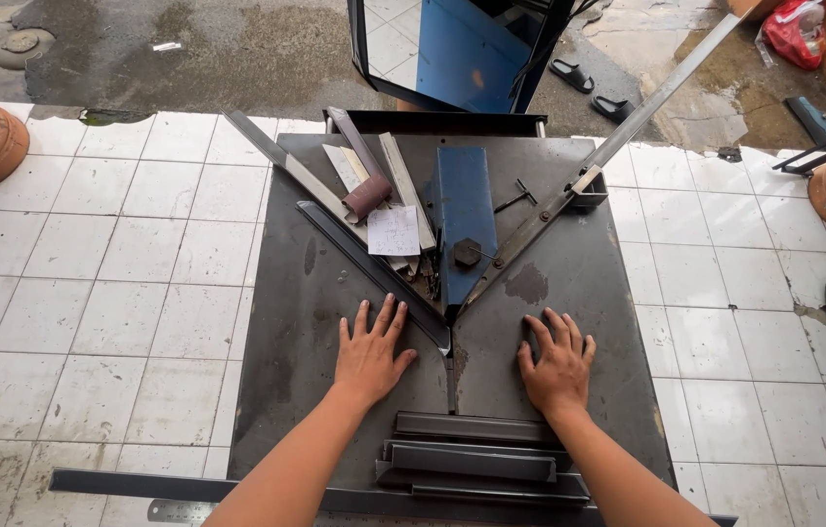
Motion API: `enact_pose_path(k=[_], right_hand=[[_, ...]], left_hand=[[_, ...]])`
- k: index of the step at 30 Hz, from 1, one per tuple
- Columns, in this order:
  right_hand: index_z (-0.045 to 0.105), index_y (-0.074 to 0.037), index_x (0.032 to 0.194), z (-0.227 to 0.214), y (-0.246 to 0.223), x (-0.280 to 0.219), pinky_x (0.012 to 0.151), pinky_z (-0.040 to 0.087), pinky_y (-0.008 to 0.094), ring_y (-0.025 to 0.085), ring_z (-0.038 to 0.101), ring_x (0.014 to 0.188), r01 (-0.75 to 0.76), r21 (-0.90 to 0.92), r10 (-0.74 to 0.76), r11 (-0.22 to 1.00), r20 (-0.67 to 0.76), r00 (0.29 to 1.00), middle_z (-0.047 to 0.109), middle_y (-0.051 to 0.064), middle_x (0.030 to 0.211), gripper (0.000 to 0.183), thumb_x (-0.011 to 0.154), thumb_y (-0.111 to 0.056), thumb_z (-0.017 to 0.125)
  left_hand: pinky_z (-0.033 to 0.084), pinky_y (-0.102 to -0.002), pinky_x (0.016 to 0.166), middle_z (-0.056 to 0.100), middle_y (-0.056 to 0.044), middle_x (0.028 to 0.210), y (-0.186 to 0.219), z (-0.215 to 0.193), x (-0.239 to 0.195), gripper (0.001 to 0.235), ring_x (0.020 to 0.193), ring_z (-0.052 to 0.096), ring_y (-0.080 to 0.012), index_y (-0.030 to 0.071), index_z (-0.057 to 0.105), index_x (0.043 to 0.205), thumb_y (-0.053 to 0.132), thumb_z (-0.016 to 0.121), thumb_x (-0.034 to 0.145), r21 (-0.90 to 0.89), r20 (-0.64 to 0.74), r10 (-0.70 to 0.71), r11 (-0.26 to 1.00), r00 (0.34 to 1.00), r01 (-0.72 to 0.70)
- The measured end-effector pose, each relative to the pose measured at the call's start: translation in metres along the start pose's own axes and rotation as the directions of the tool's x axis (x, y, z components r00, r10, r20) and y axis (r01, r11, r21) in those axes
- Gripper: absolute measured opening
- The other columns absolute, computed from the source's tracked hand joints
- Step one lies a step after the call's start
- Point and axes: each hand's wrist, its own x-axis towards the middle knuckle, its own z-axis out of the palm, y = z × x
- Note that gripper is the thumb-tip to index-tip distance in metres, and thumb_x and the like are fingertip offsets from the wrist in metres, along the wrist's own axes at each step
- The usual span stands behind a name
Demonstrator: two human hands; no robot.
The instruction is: Measuring and marking metal frame pieces with a ruler and pencil on a workbench.
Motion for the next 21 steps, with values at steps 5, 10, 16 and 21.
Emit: enact_pose_path(k=[5, 10, 16, 21], right_hand=[[0.042, -0.036, 0.120, -0.004, -0.001, 0.002, 0.104, 0.018, 0.048, 0.019, 0.028, 0.128, 0.003, 0.031, -0.003, 1.000, 0.004, 1.000, 0.035, -0.004, 0.130, 0.037, 0.083, -0.036, 0.042], [0.042, -0.035, 0.121, -0.004, 0.001, 0.002, 0.103, 0.019, 0.049, 0.020, 0.029, 0.127, 0.016, 0.026, -0.017, 1.000, 0.010, 1.000, 0.035, -0.003, 0.130, 0.038, 0.083, -0.036, 0.043], [0.042, -0.034, 0.120, 0.000, 0.002, 0.006, 0.102, 0.020, 0.050, 0.021, 0.029, 0.127, 0.029, 0.044, -0.028, 0.999, -0.011, 1.000, 0.035, -0.002, 0.129, 0.039, 0.081, -0.035, 0.045], [0.041, -0.034, 0.120, 0.003, 0.002, 0.010, 0.102, 0.019, 0.051, 0.021, 0.028, 0.127, 0.036, 0.051, -0.035, 0.998, -0.030, 0.999, 0.034, -0.002, 0.129, 0.039, 0.081, -0.035, 0.045]], left_hand=[[0.022, -0.060, 0.099, 0.015, -0.004, 0.146, 0.001, 0.000, 0.003, 0.069, 0.129, 0.019, -0.0377, 0.021, 0.014, 0.141, 0.047, 0.044, 0.084, -0.029, -0.010, -0.004, 1.000, 1.000, 0.004], [0.023, -0.061, 0.098, 0.017, -0.004, 0.145, 0.002, -0.001, 0.003, 0.070, 0.128, 0.021, -0.0384, 0.021, 0.017, 0.140, 0.047, 0.047, 0.083, -0.059, -0.017, -0.006, 0.998, 1.000, 0.005], [0.025, -0.062, 0.097, 0.022, -0.005, 0.143, 0.000, 0.002, 0.007, 0.070, 0.127, 0.024, -0.0394, 0.021, 0.021, 0.139, 0.046, 0.051, 0.081, -0.078, -0.057, -0.001, 0.997, 0.998, -0.003], [0.026, -0.062, 0.096, 0.023, -0.004, 0.143, -0.003, 0.005, 0.011, 0.071, 0.127, 0.024, -0.0388, 0.022, 0.022, 0.139, 0.048, 0.051, 0.080, -0.050, -0.071, 0.001, 0.999, 0.997, -0.004]])
